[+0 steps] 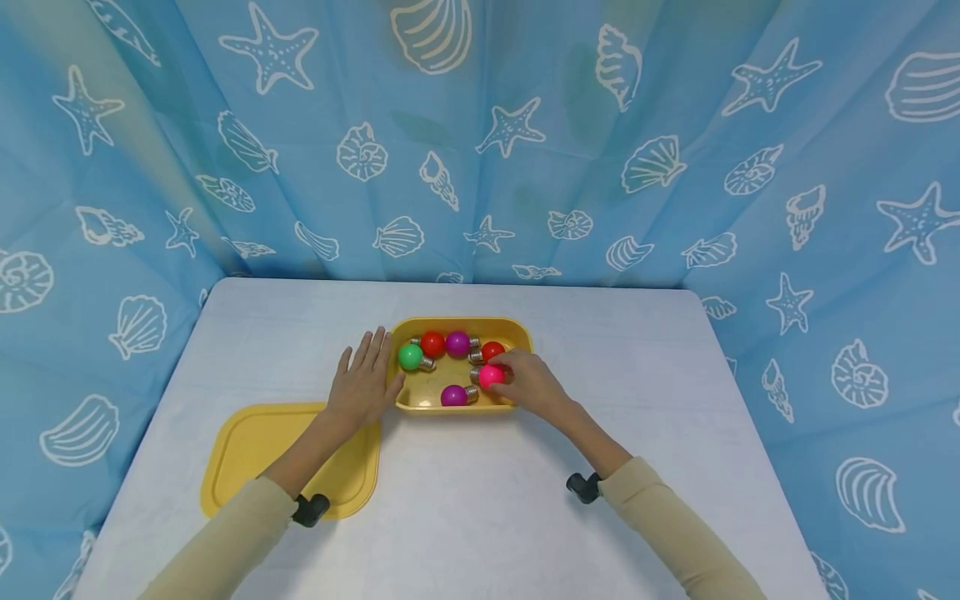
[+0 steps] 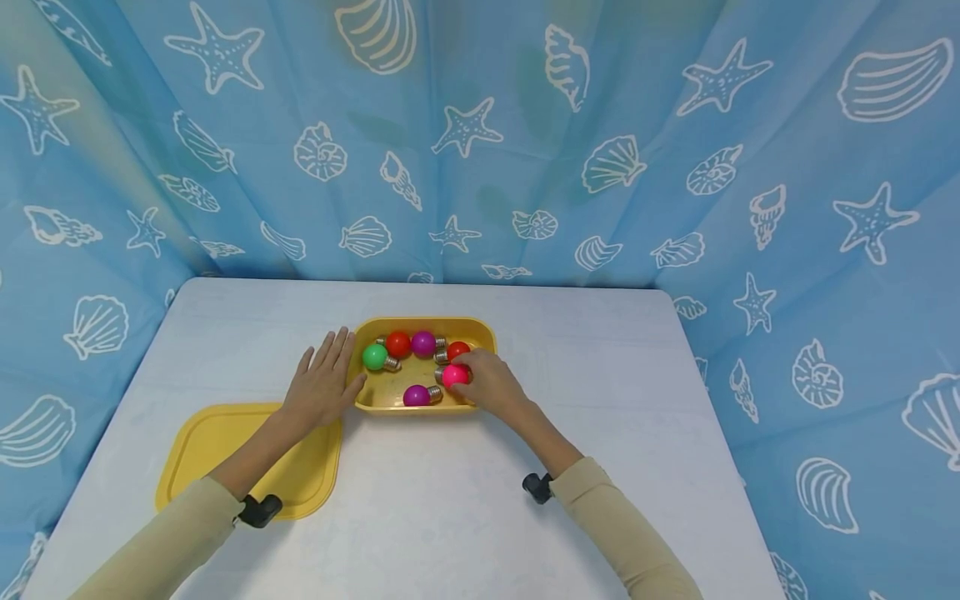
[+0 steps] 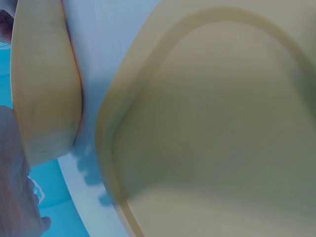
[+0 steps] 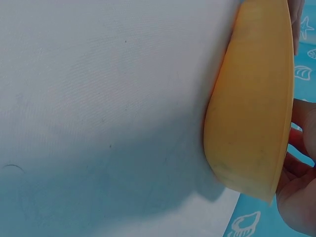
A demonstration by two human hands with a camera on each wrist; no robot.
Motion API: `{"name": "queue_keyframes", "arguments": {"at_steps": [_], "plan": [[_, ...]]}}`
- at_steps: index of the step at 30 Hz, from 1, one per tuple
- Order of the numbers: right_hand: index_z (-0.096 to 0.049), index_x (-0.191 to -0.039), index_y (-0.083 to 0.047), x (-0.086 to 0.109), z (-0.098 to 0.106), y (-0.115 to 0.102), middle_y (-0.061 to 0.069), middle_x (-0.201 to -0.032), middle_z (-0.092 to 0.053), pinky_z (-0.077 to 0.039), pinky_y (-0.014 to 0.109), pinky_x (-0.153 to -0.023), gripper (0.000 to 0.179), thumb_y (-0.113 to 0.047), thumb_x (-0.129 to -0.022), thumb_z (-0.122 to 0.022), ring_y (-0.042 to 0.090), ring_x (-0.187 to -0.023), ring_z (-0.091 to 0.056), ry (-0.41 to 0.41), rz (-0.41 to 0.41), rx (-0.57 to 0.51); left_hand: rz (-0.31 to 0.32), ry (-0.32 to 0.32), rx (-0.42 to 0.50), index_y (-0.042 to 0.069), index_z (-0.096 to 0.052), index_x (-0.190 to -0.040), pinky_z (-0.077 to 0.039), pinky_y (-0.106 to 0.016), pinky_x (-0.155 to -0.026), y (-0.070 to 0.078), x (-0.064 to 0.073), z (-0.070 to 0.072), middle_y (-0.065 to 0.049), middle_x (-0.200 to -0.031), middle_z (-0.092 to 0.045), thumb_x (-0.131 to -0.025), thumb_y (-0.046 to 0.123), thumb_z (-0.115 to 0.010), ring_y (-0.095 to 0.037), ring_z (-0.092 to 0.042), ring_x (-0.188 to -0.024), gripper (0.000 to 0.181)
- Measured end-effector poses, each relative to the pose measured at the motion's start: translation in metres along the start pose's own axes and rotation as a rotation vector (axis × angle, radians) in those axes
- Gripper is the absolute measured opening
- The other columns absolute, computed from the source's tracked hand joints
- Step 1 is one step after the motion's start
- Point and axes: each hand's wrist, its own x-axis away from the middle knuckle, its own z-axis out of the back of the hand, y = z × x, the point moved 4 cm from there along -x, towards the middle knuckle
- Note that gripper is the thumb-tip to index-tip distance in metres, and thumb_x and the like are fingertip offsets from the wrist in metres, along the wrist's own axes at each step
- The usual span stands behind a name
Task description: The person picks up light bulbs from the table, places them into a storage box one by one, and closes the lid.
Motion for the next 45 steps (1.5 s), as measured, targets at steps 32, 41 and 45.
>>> {"name": "queue_keyframes", "arguments": {"at_steps": [32, 41, 45], "plan": [[-0.067, -0.124, -0.006, 0.0021, 0.0014, -0.0041, 0.009, -0.115, -0.065, -0.055, 0.034, -0.087, 0.047, -0.017, -0.082, -0.084, 0.023, -0.107, -0.059, -0.020, -0.015, 0.011, -0.001, -0.001, -0.011, -0.001, -0.009, -0.158, -0.010, -0.056, -0.118, 0.0010, -0.0015, -0.0011, -0.018, -0.165, -0.008, -0.104, 0.042, -0.041, -0.035, -0.006, -0.151, 0.077], [-0.069, -0.123, -0.008, 0.0018, 0.0015, -0.0044, 0.007, -0.112, -0.066, -0.055, 0.034, -0.087, 0.044, -0.017, -0.083, -0.084, 0.022, -0.105, -0.058, -0.025, -0.031, 0.015, -0.006, 0.003, -0.005, -0.002, -0.010, -0.158, -0.010, -0.057, -0.118, 0.0008, -0.0013, -0.0006, -0.019, -0.165, -0.009, -0.104, 0.042, -0.042, -0.036, -0.006, -0.151, 0.077], [-0.069, -0.123, -0.007, 0.0038, 0.0022, -0.0055, 0.006, -0.111, -0.065, -0.055, 0.031, -0.083, 0.043, -0.016, -0.083, -0.083, 0.020, -0.100, -0.057, -0.019, -0.021, -0.008, 0.000, 0.004, -0.002, -0.001, -0.011, -0.159, -0.010, -0.057, -0.118, 0.0003, -0.0008, -0.0002, -0.019, -0.165, -0.008, -0.103, 0.042, -0.043, -0.036, -0.006, -0.151, 0.077]]}}
